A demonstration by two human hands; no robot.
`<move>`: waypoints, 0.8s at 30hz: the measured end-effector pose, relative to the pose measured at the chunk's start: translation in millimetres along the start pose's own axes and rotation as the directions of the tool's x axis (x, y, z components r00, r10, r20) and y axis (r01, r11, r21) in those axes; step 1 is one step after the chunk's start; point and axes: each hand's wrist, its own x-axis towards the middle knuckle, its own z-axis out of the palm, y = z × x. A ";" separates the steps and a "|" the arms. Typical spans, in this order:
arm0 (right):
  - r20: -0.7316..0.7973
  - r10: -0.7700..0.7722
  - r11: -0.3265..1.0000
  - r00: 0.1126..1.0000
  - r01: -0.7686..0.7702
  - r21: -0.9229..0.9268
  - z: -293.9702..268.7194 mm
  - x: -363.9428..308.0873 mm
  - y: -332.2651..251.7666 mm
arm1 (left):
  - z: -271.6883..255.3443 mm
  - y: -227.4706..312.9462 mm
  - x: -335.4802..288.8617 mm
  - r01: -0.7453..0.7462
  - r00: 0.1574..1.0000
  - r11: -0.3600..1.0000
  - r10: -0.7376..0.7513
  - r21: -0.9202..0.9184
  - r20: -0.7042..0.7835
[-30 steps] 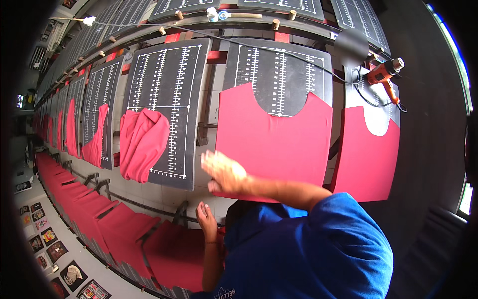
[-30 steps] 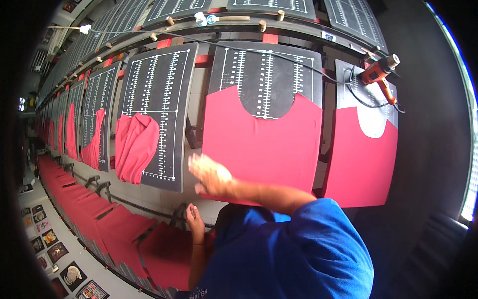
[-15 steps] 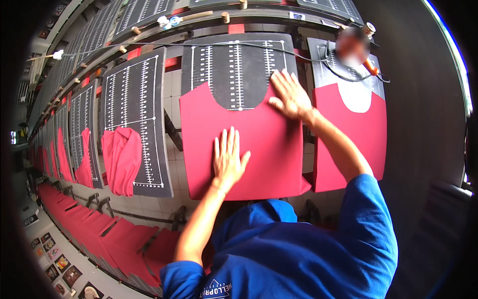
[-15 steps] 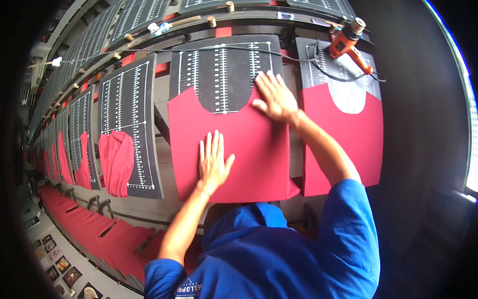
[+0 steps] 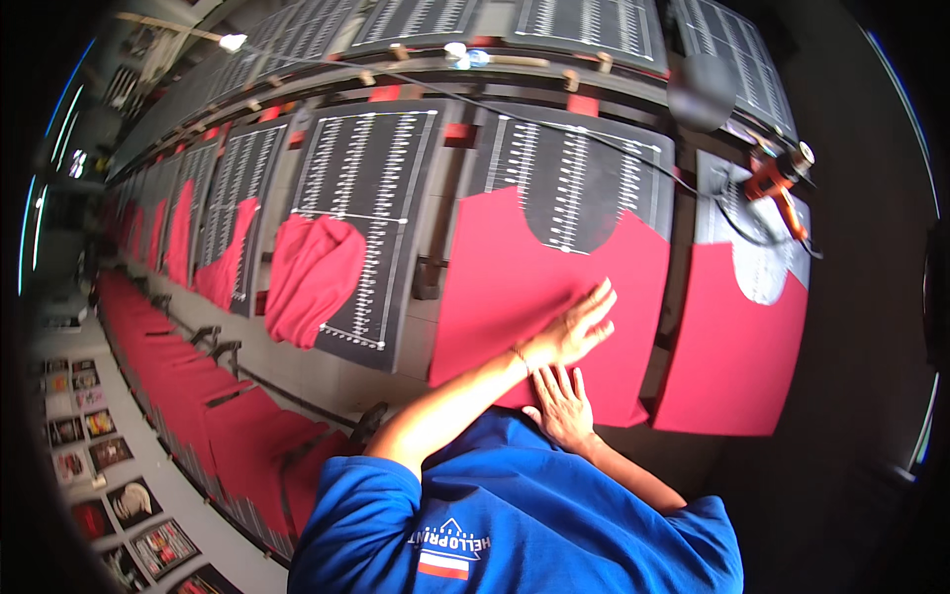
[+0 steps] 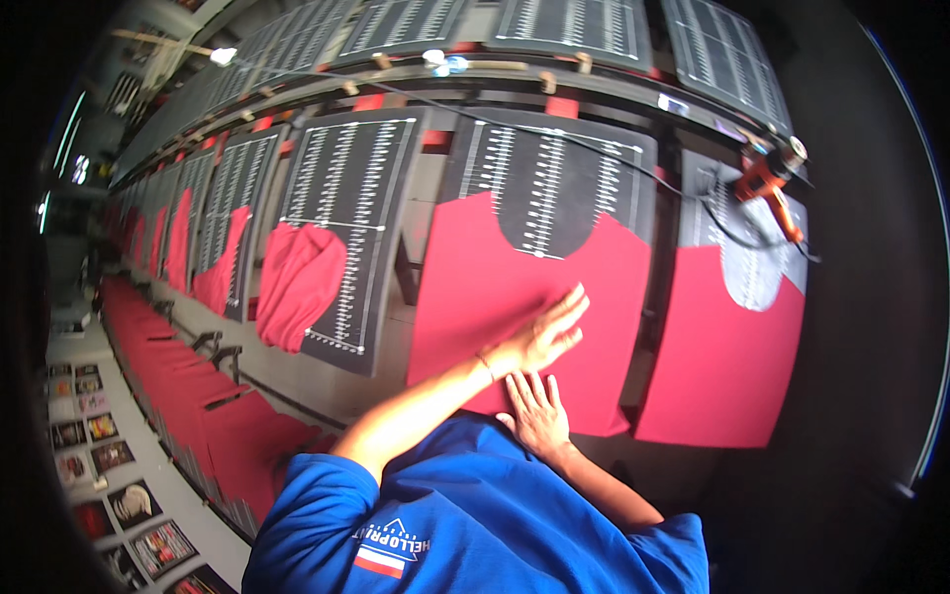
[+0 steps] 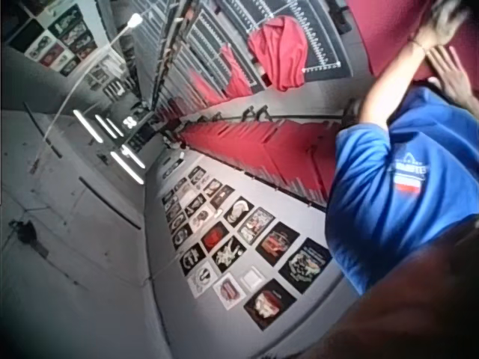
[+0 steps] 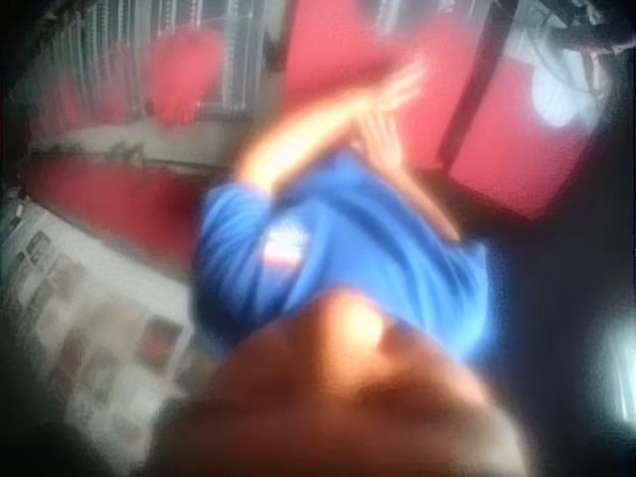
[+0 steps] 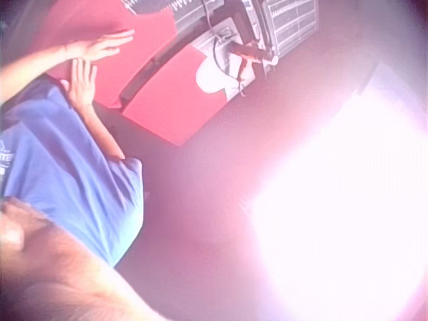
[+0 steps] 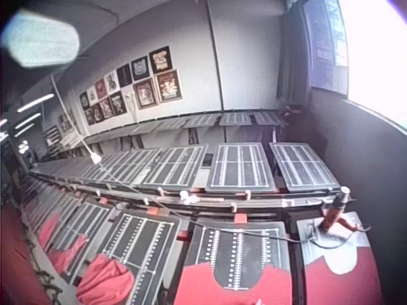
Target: The person places and aligns fabric panels onto individual boards of a screen printing machine, smoothing each panel by hand. The person also retrieves a screen printing frame and holds it over one of the panels.
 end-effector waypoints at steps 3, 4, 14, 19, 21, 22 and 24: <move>0.446 -0.035 0.948 0.894 -0.112 0.299 -5.8 66.3 -42.2 | -44.2 6.0 -57.2 0.052 0.996 0.998 -0.055 0.045 0.072; -0.078 -0.095 0.962 0.992 0.112 0.249 11.2 83.8 -57.7 | -71.2 8.6 -75.3 0.104 0.994 0.995 -0.105 0.007 0.035; -0.009 0.284 0.739 0.959 -0.213 0.639 -27.8 307.1 -213.2 | -417.6 -187.8 -395.6 0.767 0.394 0.620 -0.249 0.167 -0.885; 0.033 0.522 0.749 0.852 -0.477 0.459 20.7 371.3 -270.9 | -406.9 -242.8 -508.1 0.037 0.599 -0.030 -0.799 -0.999 0.046; -0.238 0.460 0.800 0.855 -0.282 0.530 34.7 371.9 -289.5 | -375.9 -256.0 -569.2 0.082 0.612 -0.141 -0.774 -0.987 0.161; -0.139 0.572 0.554 0.808 -0.256 0.792 35.0 367.7 -291.0 | -381.8 -263.4 -596.0 0.353 0.662 -0.002 -0.706 -0.935 0.252; 0.140 0.659 -0.129 0.739 -0.072 0.989 24.5 358.6 -301.8 | -400.9 -265.4 -618.4 0.515 0.686 0.186 -0.675 -0.837 0.272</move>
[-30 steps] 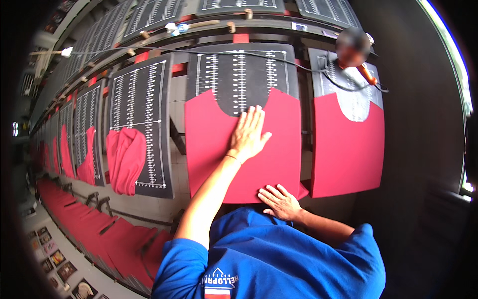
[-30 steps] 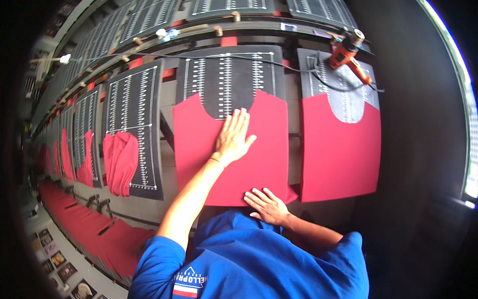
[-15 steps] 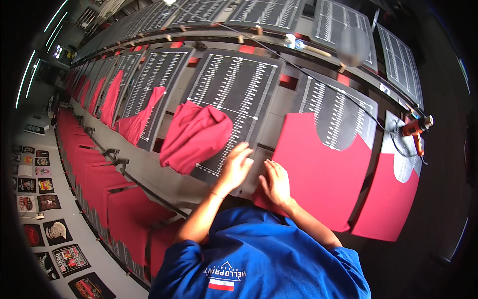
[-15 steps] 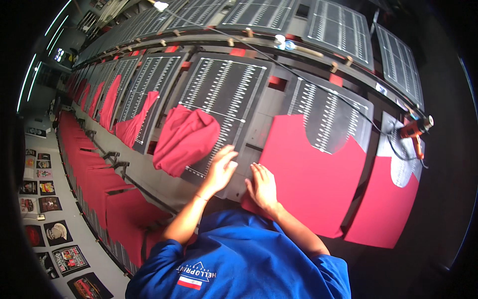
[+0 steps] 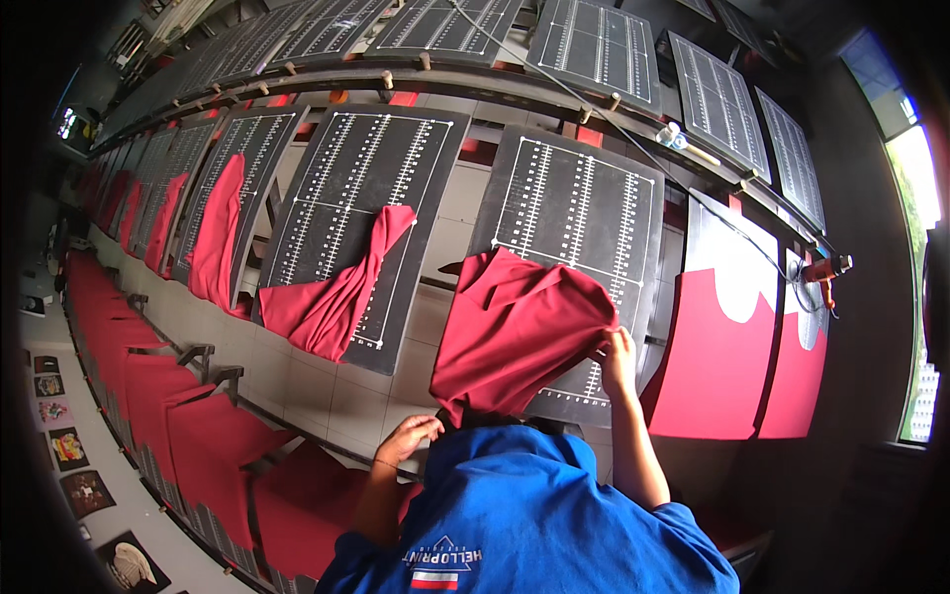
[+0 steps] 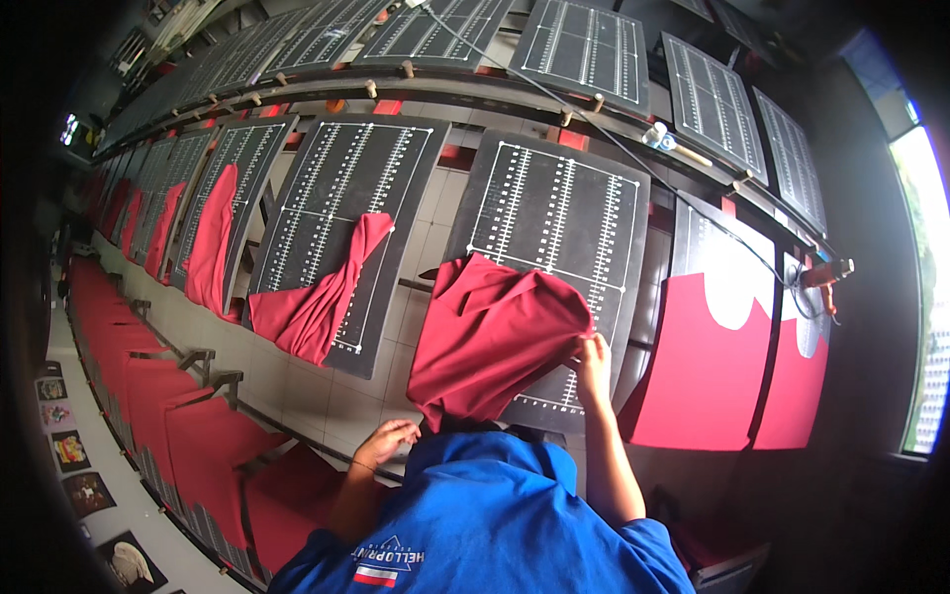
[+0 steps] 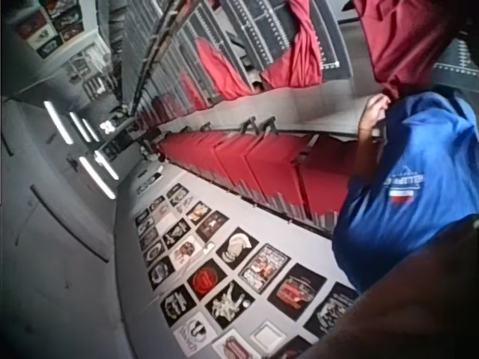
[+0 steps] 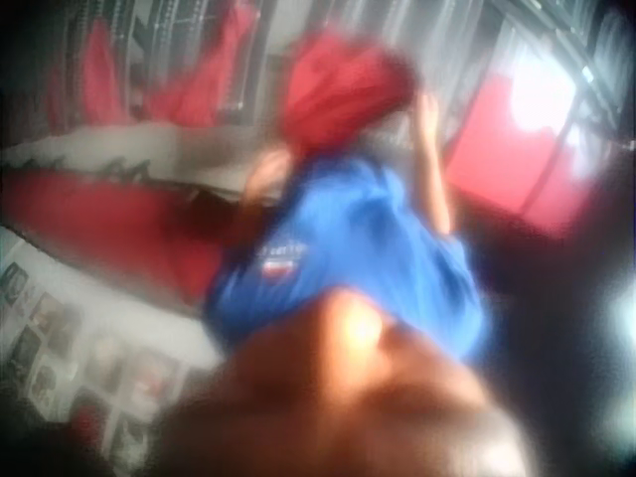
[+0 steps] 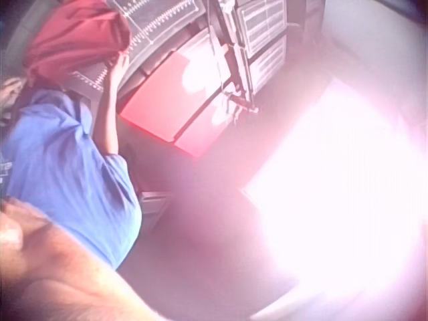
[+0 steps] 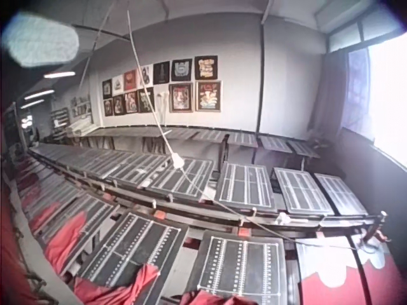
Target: The person places and aligns fabric panels onto individual boards of a screen printing machine, smoothing each panel by hand. The person also retrieves a screen printing frame and holds it over one of the panels.
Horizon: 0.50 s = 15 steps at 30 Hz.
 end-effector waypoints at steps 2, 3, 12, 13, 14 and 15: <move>-0.021 0.101 0.989 0.995 -0.098 0.111 -9.0 -10.9 2.8 | -8.3 25.0 -7.5 -0.175 0.984 0.969 0.175 -0.176 -0.015; 0.004 0.119 0.987 0.993 -0.119 0.109 -13.5 -11.7 8.0 | -3.3 55.3 -5.9 -0.212 0.977 0.957 0.209 -0.197 -0.036; 0.433 0.404 0.897 0.806 -0.441 -0.015 3.2 -63.8 23.6 | -32.7 31.0 61.2 -0.158 0.986 0.987 0.158 -0.007 -0.044; 0.335 0.459 0.886 0.823 -0.397 -0.240 0.9 -72.1 26.3 | -27.1 43.1 62.4 -0.082 0.997 0.996 0.082 -0.016 -0.015; 0.338 0.393 0.906 0.855 -0.296 -0.304 -5.7 -77.1 23.4 | -20.5 48.4 50.3 -0.133 0.983 0.981 0.148 0.143 -0.104; 0.333 0.325 0.911 0.885 -0.198 -0.362 -6.2 -91.8 4.8 | -18.6 65.5 32.8 0.069 0.986 0.885 0.011 0.461 -0.168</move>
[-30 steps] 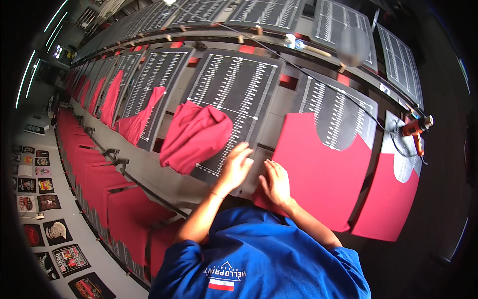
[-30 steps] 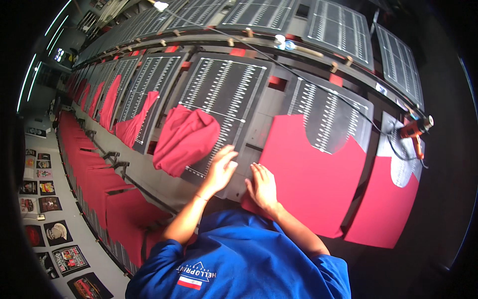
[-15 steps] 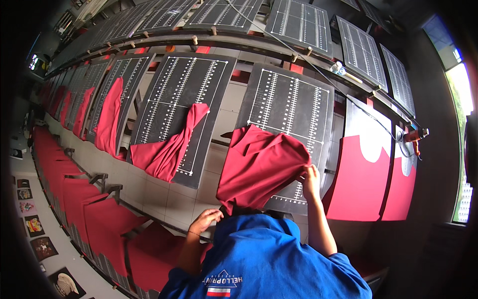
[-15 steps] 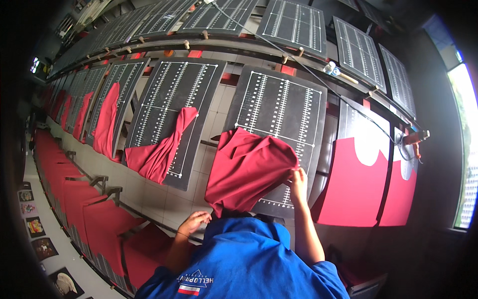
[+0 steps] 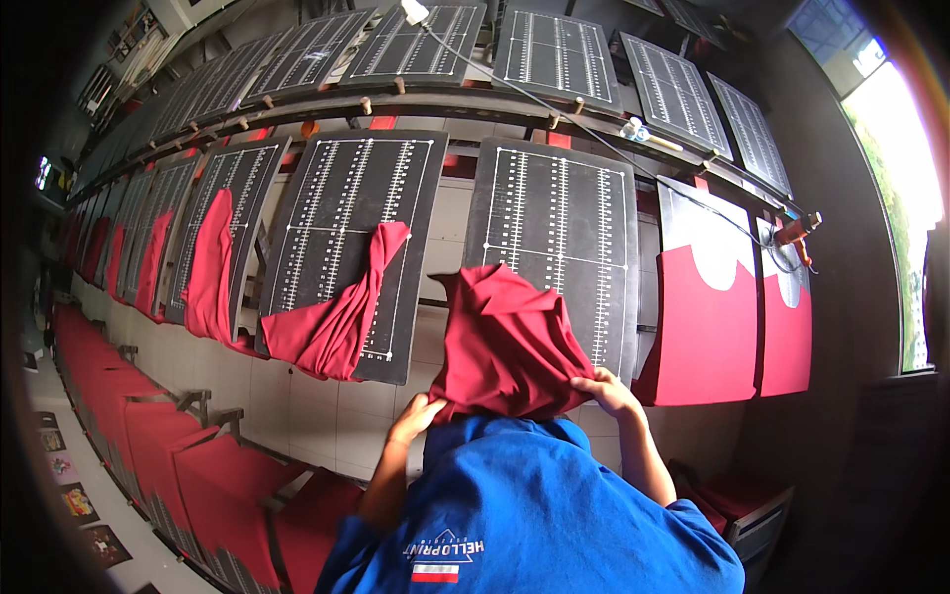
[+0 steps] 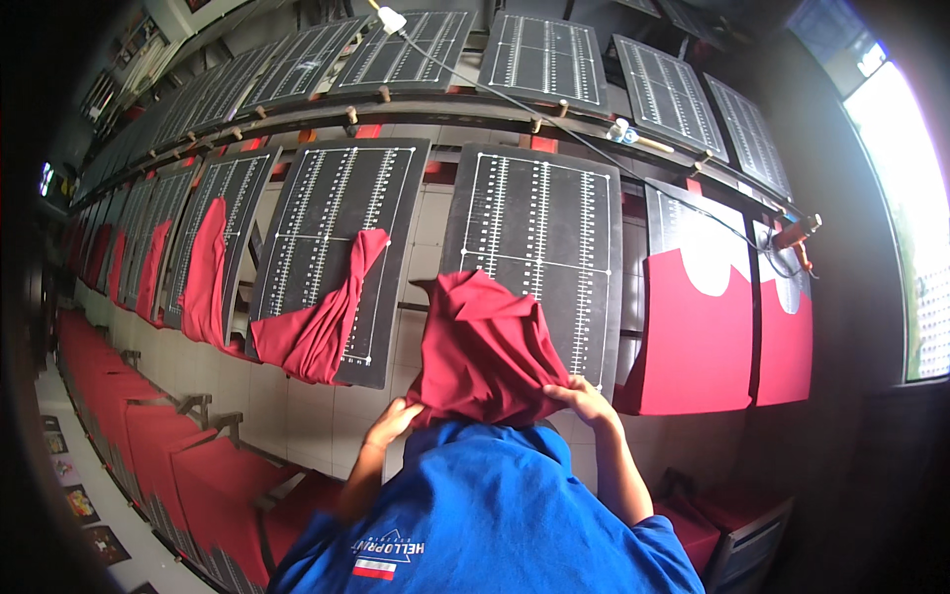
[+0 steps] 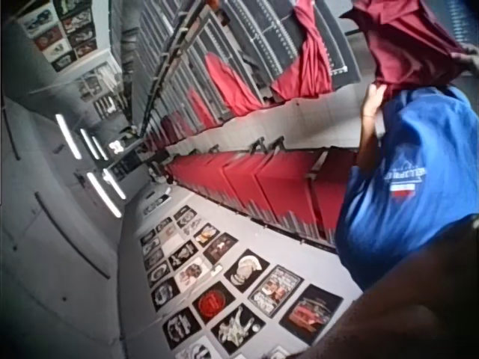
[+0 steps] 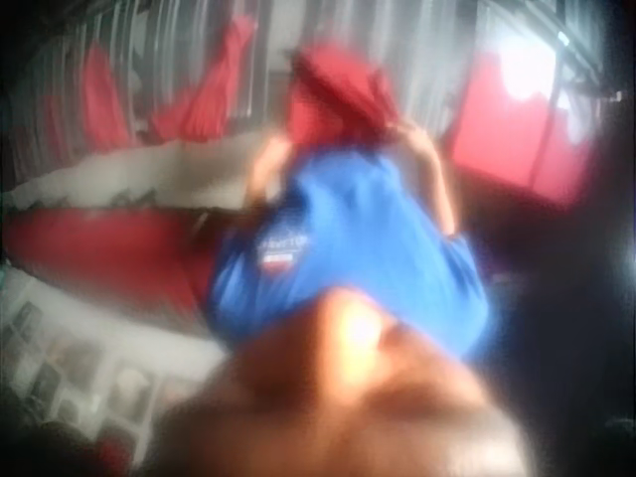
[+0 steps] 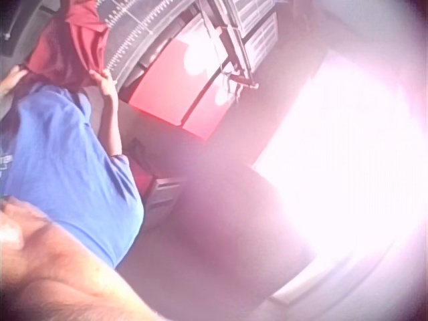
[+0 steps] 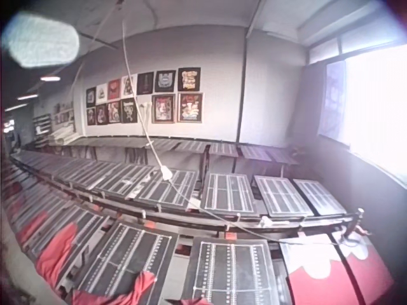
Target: The person places and aligns fabric panels onto individual boards of a screen printing machine, smoothing each panel by hand. The person also retrieves a screen printing frame and holds it over one of the panels.
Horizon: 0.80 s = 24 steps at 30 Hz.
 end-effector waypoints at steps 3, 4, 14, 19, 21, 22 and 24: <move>-0.149 -0.220 0.888 0.964 0.261 0.379 -22.2 -41.6 -23.1 | -33.1 79.8 -60.0 -0.107 0.962 0.989 0.130 -0.105 0.242; -0.214 -0.271 0.845 0.939 0.338 0.414 -18.3 -53.2 -46.4 | -48.6 103.3 -80.3 -0.187 0.962 0.979 0.199 -0.078 0.186; -0.261 -0.643 0.459 0.720 0.635 0.621 -20.3 -63.2 -93.3 | 18.7 204.6 -59.1 -0.357 0.858 0.771 0.494 -0.528 0.141; -0.149 -0.636 0.653 0.757 0.631 0.419 -8.8 -85.2 -94.8 | 34.4 184.2 -99.0 -0.488 0.753 0.862 0.336 0.137 0.566; -0.029 -0.577 0.793 0.816 0.568 0.221 -27.9 -89.2 -79.6 | 16.1 159.2 -101.1 -0.324 0.753 0.912 0.411 -0.253 0.514; -0.129 -0.628 0.719 0.768 0.635 0.283 -31.9 -97.1 -81.3 | 22.2 175.7 -111.2 -0.279 0.796 0.835 0.478 -0.474 0.372; -0.263 -0.646 0.610 0.716 0.692 0.387 -28.7 -109.5 -92.9 | 34.8 201.6 -124.4 -0.367 0.852 0.674 0.520 -0.641 0.059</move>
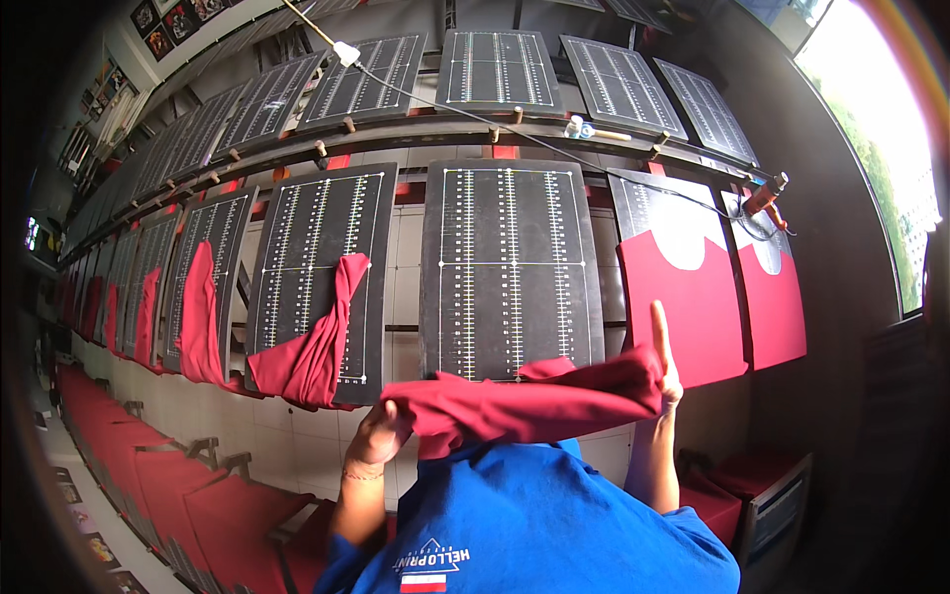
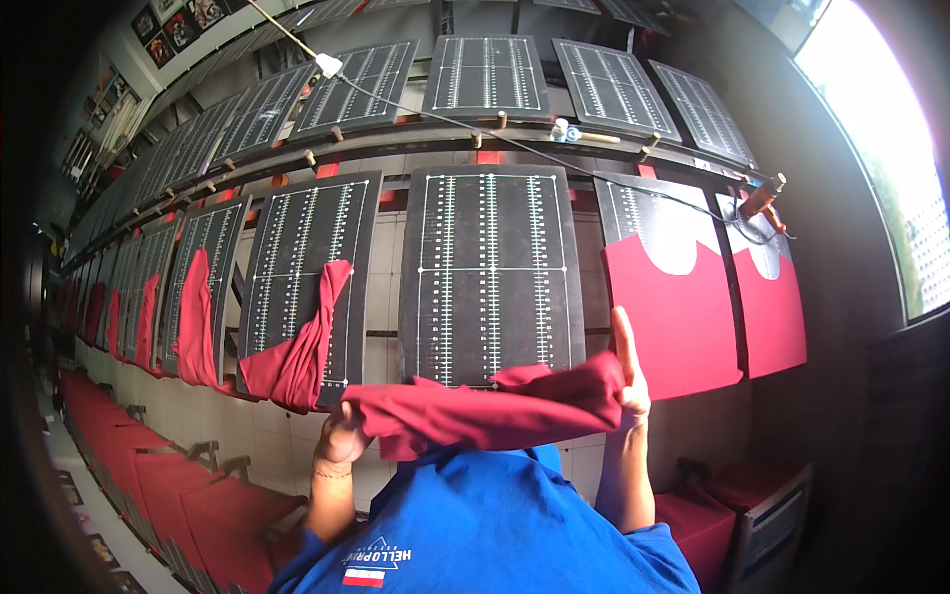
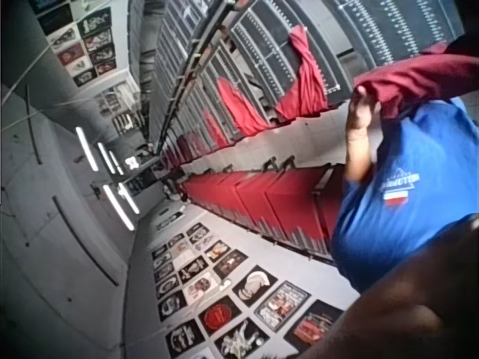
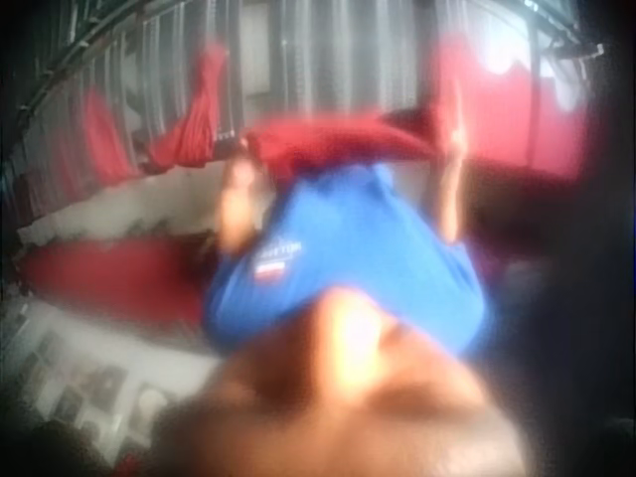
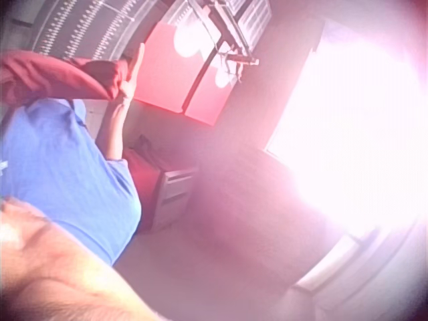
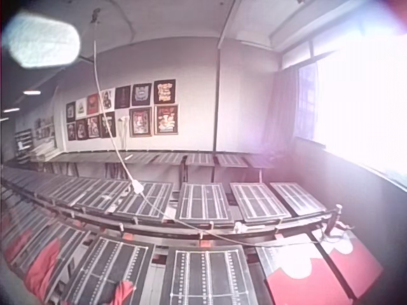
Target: The person places and aligns fabric panels onto individual boards of a screen printing machine, smoothing each panel by hand. The person also retrieves a screen printing frame and holds it over one of the panels.
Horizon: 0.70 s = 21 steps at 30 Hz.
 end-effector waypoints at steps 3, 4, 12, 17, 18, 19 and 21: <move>-0.242 -0.034 0.993 0.970 0.059 0.099 18.0 8.2 -9.7 | -4.3 7.0 16.0 -0.110 0.993 0.976 0.116 0.186 -0.021; -0.350 -0.068 0.972 0.934 0.141 0.188 24.8 9.3 -12.5 | -8.0 10.7 21.7 -0.161 0.984 0.986 0.163 0.036 -0.074; -0.095 0.186 0.957 0.978 -0.159 0.242 33.4 8.0 34.8 | 29.8 22.0 54.3 -0.477 0.845 0.876 0.481 -0.078 0.234; -0.308 0.234 0.862 0.922 -0.050 0.504 11.4 1.4 44.6 | 36.0 -30.7 53.2 -0.112 0.978 0.789 -0.021 0.604 0.208; -0.380 0.287 0.860 0.879 -0.062 0.507 -6.1 -1.9 65.6 | 35.4 -43.0 50.3 -0.308 0.947 0.677 0.152 0.669 0.282; -0.393 0.280 0.874 0.876 -0.063 0.482 12.0 -5.1 57.5 | 36.9 -38.8 49.4 -0.243 0.962 0.824 0.137 0.512 0.236; -0.450 0.067 0.919 0.890 0.121 0.376 -16.5 -10.9 61.1 | 41.5 -3.5 34.2 -0.116 0.990 0.960 0.093 0.255 0.102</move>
